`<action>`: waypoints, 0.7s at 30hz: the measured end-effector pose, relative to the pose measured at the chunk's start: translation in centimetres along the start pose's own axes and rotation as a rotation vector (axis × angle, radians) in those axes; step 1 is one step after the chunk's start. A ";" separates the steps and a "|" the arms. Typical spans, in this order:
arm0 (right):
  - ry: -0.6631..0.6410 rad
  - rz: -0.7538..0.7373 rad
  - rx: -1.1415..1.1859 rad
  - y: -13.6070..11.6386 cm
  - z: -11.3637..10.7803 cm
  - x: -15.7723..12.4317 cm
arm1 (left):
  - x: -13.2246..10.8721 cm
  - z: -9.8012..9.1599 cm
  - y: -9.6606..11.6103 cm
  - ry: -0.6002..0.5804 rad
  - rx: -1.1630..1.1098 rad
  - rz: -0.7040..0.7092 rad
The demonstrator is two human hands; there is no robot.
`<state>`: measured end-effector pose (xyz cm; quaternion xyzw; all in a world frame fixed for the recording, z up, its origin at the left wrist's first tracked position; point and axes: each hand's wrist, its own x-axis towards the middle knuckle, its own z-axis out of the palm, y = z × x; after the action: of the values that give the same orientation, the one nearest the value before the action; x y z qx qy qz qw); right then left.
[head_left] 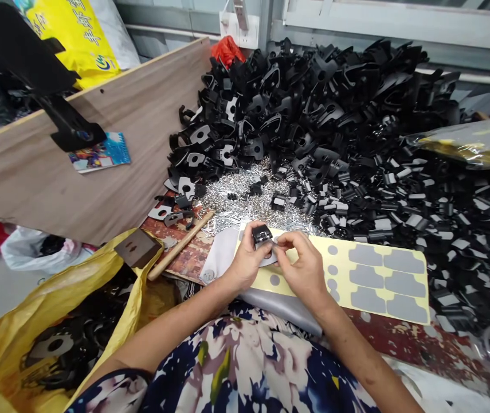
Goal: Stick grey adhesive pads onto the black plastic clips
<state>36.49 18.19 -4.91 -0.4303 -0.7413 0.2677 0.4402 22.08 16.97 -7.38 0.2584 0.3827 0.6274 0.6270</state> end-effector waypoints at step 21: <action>-0.204 0.014 0.102 -0.3 1.4 -0.7 | -2.3 -2.4 2.9 -0.168 0.481 0.052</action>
<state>35.32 17.41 -5.55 -0.3831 -0.7646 0.3504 0.3819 18.64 14.60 -6.03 0.4611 0.4606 0.5104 0.5609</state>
